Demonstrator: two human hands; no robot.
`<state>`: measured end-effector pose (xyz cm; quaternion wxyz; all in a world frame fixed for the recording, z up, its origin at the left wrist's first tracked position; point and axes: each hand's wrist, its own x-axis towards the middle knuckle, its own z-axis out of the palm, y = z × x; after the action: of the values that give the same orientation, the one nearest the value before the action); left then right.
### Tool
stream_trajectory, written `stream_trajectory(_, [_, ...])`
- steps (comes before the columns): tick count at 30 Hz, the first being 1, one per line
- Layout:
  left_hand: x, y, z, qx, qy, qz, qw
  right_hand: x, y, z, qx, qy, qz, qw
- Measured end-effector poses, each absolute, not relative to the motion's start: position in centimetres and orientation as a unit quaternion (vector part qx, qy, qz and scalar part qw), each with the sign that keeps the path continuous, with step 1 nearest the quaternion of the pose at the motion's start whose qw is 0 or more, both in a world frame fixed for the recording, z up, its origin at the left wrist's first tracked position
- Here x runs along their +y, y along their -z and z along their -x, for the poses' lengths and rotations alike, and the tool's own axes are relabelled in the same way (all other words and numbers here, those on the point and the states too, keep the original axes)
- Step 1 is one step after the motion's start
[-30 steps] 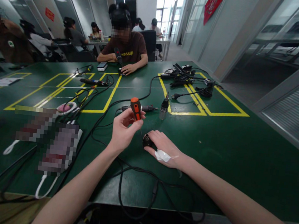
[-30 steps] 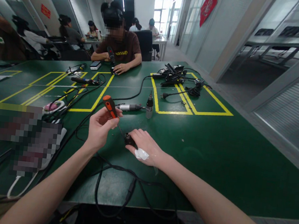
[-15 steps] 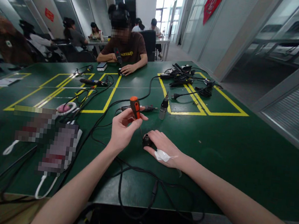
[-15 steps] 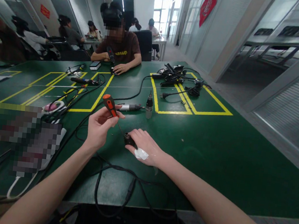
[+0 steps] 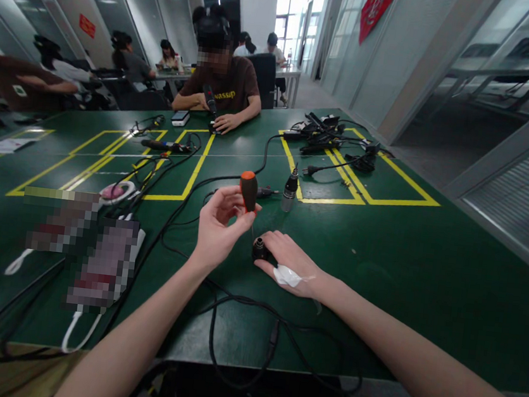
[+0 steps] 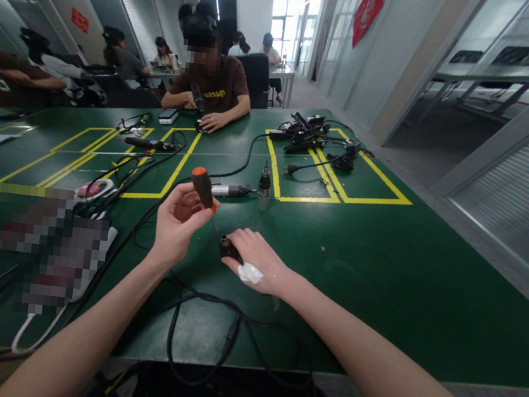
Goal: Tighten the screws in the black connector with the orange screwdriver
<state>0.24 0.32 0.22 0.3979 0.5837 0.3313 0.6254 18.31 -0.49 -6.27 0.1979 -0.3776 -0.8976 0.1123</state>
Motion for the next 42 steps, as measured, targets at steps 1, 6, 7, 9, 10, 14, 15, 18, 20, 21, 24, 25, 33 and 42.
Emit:
stream_trajectory(1, [0.30,-0.25,-0.23,0.330,-0.623,-0.585,0.401,-0.50,6.22,-18.29,-0.898,-0.112,0.377,0.198])
stream_trajectory(6, [0.35,-0.23,-0.10,0.327,-0.610,-0.593,0.411,-0.50,6.12,-18.28,-0.898,-0.108,0.378,0.198])
stream_trajectory(7, [0.37,-0.21,-0.09,0.325,-0.610,-0.594,0.412,-0.50,6.13,-18.28,-0.898,-0.107,0.378,0.197])
stream_trajectory(9, [0.42,-0.16,-0.08,0.321,-0.614,-0.591,0.413,-0.49,6.20,-18.27,-0.899,-0.103,0.379,0.195])
stream_trajectory(10, [0.44,-0.14,-0.09,0.320,-0.616,-0.590,0.413,-0.48,6.25,-18.26,-0.899,-0.102,0.379,0.195])
stream_trajectory(14, [0.53,-0.11,-0.08,0.321,-0.616,-0.588,0.414,-0.47,6.39,-18.26,-0.899,-0.099,0.377,0.199])
stream_trajectory(15, [0.55,-0.11,-0.07,0.321,-0.615,-0.589,0.414,-0.46,6.39,-18.27,-0.899,-0.100,0.376,0.201])
stream_trajectory(18, [0.58,-0.12,-0.04,0.321,-0.613,-0.593,0.412,-0.44,6.35,-18.33,-0.898,-0.104,0.374,0.205])
stream_trajectory(20, [0.56,-0.17,-0.05,0.323,-0.614,-0.592,0.411,-0.44,6.34,-18.36,-0.898,-0.108,0.373,0.208])
stream_trajectory(21, [0.54,-0.22,-0.06,0.323,-0.615,-0.590,0.411,-0.44,6.35,-18.36,-0.897,-0.109,0.373,0.208])
stream_trajectory(24, [0.44,-0.39,-0.12,0.323,-0.616,-0.586,0.415,-0.44,6.41,-18.37,-0.897,-0.106,0.374,0.209])
stream_trajectory(25, [0.40,-0.44,-0.14,0.326,-0.615,-0.585,0.415,-0.44,6.42,-18.37,-0.897,-0.105,0.375,0.209])
stream_trajectory(33, [0.31,-0.50,-0.15,0.340,-0.613,-0.583,0.412,-0.45,6.14,-18.35,-0.899,-0.105,0.376,0.197])
stream_trajectory(42, [0.43,-0.30,-0.02,0.329,-0.605,-0.599,0.408,-0.43,6.30,-18.32,-0.897,-0.111,0.375,0.208])
